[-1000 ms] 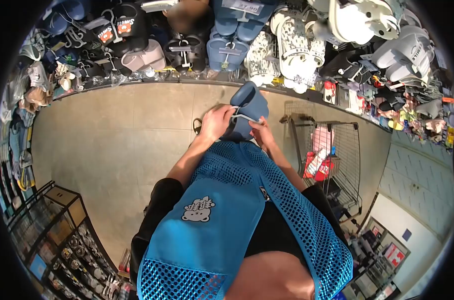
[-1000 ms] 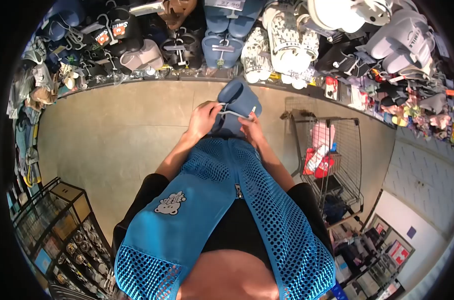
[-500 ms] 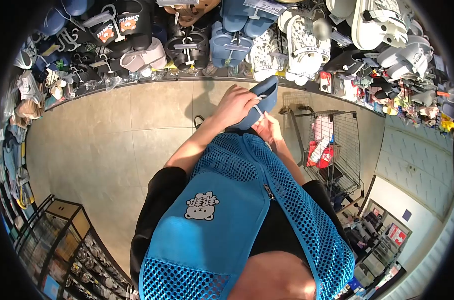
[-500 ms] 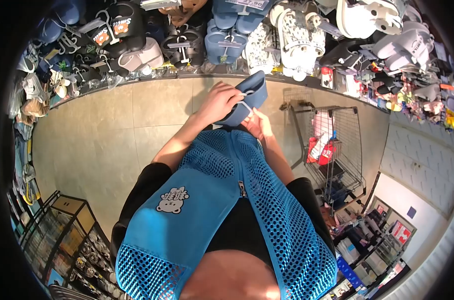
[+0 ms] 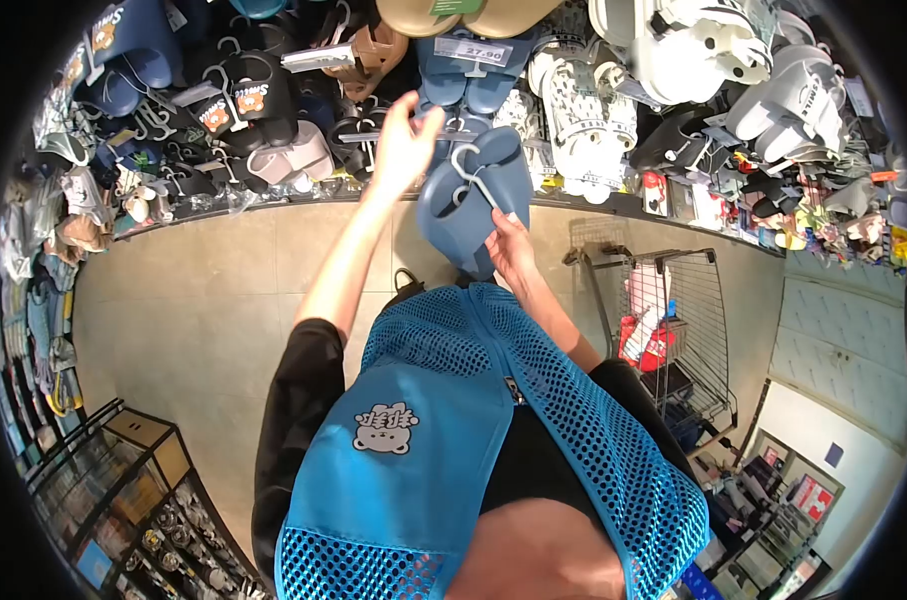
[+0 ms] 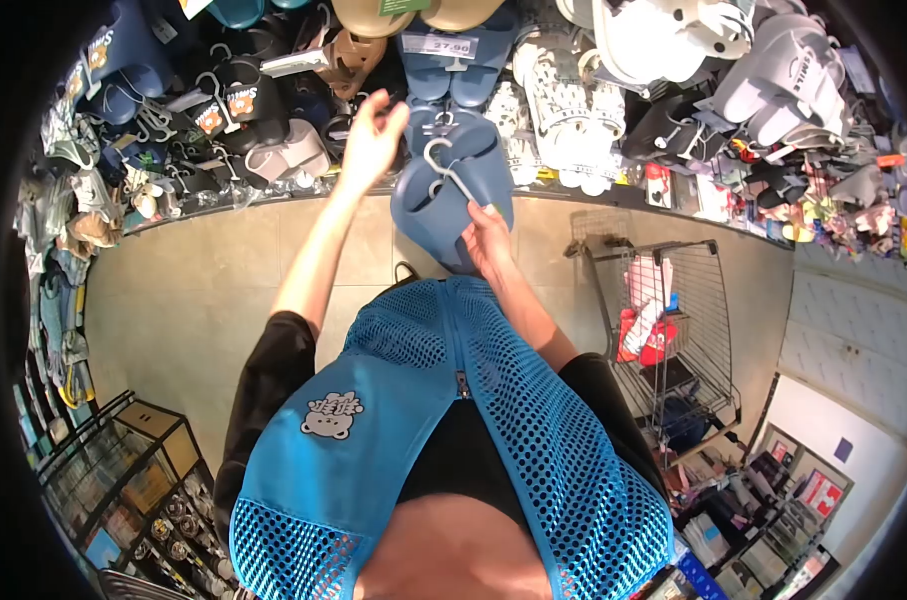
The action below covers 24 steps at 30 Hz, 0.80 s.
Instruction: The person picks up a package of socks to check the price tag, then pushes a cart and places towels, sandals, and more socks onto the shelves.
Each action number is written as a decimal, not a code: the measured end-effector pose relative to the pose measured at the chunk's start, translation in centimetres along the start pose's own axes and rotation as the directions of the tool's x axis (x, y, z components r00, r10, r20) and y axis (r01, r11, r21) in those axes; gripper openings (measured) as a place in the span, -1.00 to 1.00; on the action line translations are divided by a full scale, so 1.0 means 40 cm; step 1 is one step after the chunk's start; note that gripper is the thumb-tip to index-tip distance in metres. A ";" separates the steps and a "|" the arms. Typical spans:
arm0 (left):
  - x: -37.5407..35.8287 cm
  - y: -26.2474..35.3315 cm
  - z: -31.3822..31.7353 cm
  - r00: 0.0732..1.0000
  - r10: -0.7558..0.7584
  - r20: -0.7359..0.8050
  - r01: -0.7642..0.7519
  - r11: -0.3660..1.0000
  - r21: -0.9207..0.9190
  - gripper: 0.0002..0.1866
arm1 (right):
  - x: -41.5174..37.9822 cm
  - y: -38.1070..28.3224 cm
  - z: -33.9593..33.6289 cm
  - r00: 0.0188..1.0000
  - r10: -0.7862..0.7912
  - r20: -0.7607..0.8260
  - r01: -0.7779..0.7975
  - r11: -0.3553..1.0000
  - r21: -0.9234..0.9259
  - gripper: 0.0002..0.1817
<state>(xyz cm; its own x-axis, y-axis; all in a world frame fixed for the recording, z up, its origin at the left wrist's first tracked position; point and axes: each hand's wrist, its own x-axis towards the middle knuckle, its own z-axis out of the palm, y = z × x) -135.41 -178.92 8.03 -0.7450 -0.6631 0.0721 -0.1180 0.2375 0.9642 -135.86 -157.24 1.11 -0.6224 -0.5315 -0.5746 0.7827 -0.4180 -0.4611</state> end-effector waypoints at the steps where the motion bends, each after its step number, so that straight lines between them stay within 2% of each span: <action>1: 0.035 0.032 0.002 0.998 -0.034 -0.053 0.028 0.994 -0.102 -0.37 | 0.009 -0.005 0.003 0.999 -0.042 -0.030 0.042 0.999 0.000 -0.96; 3: 0.117 0.037 0.029 0.982 0.048 -0.183 -0.054 0.998 -0.026 -0.37 | 0.031 -0.018 0.013 0.998 -0.066 -0.008 0.066 0.997 0.036 -0.95; 4: 0.147 0.053 0.033 0.982 0.066 -0.175 -0.068 0.998 -0.006 -0.37 | 0.041 -0.016 0.021 0.996 -0.091 -0.003 0.091 0.994 0.065 -0.94; 6: 0.186 0.089 0.045 0.998 -0.026 -0.064 0.016 0.989 -0.150 -0.39 | 0.059 -0.021 0.041 0.992 -0.120 -0.026 0.122 0.984 0.127 -0.92; 7: 0.183 0.107 0.054 0.999 0.024 -0.043 -0.034 0.964 -0.265 -0.45 | 0.081 -0.015 0.033 0.993 -0.117 -0.027 0.120 0.981 0.150 -0.92; 9: 0.226 0.065 0.035 0.999 0.000 0.033 0.008 0.970 -0.241 -0.54 | 0.128 -0.004 0.018 0.989 -0.142 0.034 0.136 0.979 0.151 -0.85; 10: 0.217 0.096 0.018 0.978 -0.208 0.014 0.205 0.945 -0.255 -0.61 | 0.119 -0.016 0.038 0.993 -0.114 0.043 0.104 0.975 0.195 -0.80; 11: 0.213 0.123 -0.003 0.944 -0.323 0.063 0.324 0.876 -0.357 -0.67 | 0.129 -0.021 0.048 0.991 -0.123 0.052 0.110 0.973 0.202 -0.80; 13: 0.232 0.131 -0.039 0.909 -0.363 0.205 0.417 0.800 -0.431 -0.70 | 0.137 -0.039 0.089 0.994 -0.107 -0.032 0.111 0.966 0.232 -0.78; 16: 0.265 0.145 -0.068 0.864 -0.427 0.267 0.501 0.674 -0.542 -0.70 | 0.171 -0.034 0.123 0.983 -0.183 -0.018 0.181 0.946 0.269 -0.89; 17: 0.272 0.148 -0.074 0.864 -0.437 0.249 0.500 0.697 -0.514 -0.73 | 0.197 -0.022 0.131 0.972 -0.234 0.001 0.223 0.930 0.291 -0.88; 19: 0.266 0.169 -0.070 0.888 -0.442 0.127 0.459 0.829 -0.320 -0.75 | 0.240 -0.011 0.144 0.947 -0.320 0.012 0.308 0.920 0.243 -0.88; 20: 0.263 0.167 -0.068 0.889 -0.440 0.128 0.456 0.823 -0.339 -0.75 | 0.218 -0.032 0.195 0.945 -0.308 -0.110 0.325 0.919 0.225 -0.88; 21: 0.260 0.165 -0.071 0.892 -0.437 0.119 0.449 0.817 -0.362 -0.75 | 0.231 -0.031 0.203 0.955 -0.258 -0.147 0.287 0.929 0.234 -0.87; 24: 0.259 0.164 -0.073 0.898 -0.426 0.110 0.437 0.830 -0.347 -0.73 | 0.259 -0.040 0.240 0.936 -0.327 -0.128 0.350 0.897 0.270 -0.78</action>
<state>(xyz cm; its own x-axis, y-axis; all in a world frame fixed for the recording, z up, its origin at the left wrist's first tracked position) -141.99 -186.31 15.85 -0.6907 -0.6186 -0.3745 -0.1959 -0.3385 0.9204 -143.51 -169.14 2.38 -0.8393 -0.2669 -0.4737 0.4856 -0.7597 -0.4324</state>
